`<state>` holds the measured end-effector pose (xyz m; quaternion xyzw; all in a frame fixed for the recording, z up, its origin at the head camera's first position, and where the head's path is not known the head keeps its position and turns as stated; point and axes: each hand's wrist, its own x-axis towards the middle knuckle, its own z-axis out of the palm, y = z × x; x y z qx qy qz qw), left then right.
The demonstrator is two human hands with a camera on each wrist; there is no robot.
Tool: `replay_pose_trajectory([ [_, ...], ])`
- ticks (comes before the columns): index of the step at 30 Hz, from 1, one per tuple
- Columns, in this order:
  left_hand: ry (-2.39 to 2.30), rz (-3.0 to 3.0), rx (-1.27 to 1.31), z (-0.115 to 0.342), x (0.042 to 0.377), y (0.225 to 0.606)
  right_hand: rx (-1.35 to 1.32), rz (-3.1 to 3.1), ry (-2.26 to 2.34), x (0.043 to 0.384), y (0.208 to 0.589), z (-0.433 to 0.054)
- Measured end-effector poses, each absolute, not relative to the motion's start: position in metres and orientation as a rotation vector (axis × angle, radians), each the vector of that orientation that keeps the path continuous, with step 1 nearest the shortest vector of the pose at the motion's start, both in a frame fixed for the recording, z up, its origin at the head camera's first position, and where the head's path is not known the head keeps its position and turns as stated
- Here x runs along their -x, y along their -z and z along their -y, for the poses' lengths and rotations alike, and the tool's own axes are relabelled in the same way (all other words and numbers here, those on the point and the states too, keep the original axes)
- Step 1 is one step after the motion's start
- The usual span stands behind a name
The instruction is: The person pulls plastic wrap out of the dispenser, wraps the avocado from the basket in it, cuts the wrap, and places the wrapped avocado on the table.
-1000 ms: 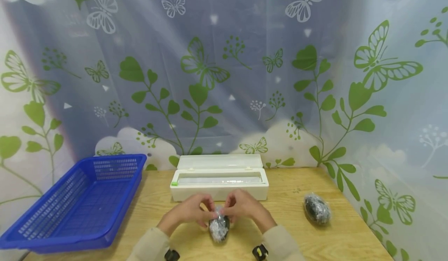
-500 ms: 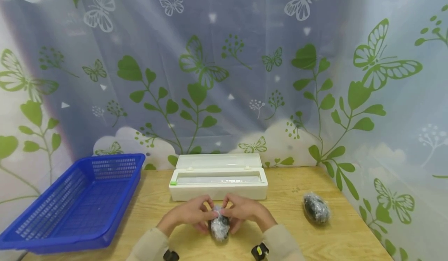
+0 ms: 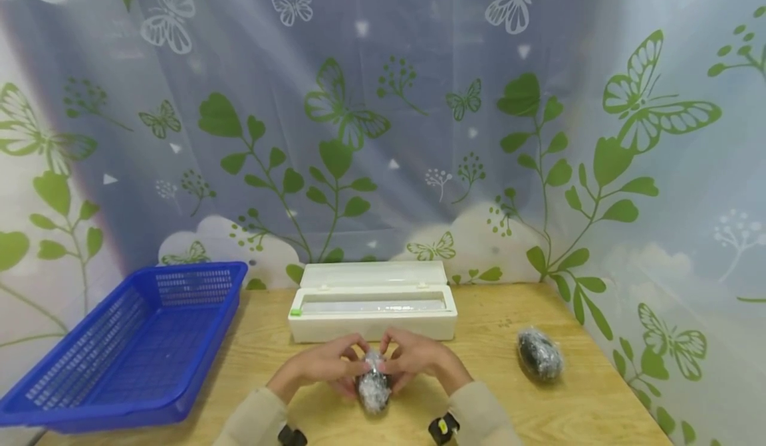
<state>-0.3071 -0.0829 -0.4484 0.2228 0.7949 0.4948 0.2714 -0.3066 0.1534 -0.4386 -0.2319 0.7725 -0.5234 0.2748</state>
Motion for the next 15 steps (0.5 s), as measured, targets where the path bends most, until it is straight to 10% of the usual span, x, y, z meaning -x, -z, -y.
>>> replay_pose_trajectory([
  [15,-1.633,-2.173,-0.59,0.066,0.308,0.445,0.55,-2.22,1.49,0.304,0.418,-0.165],
])
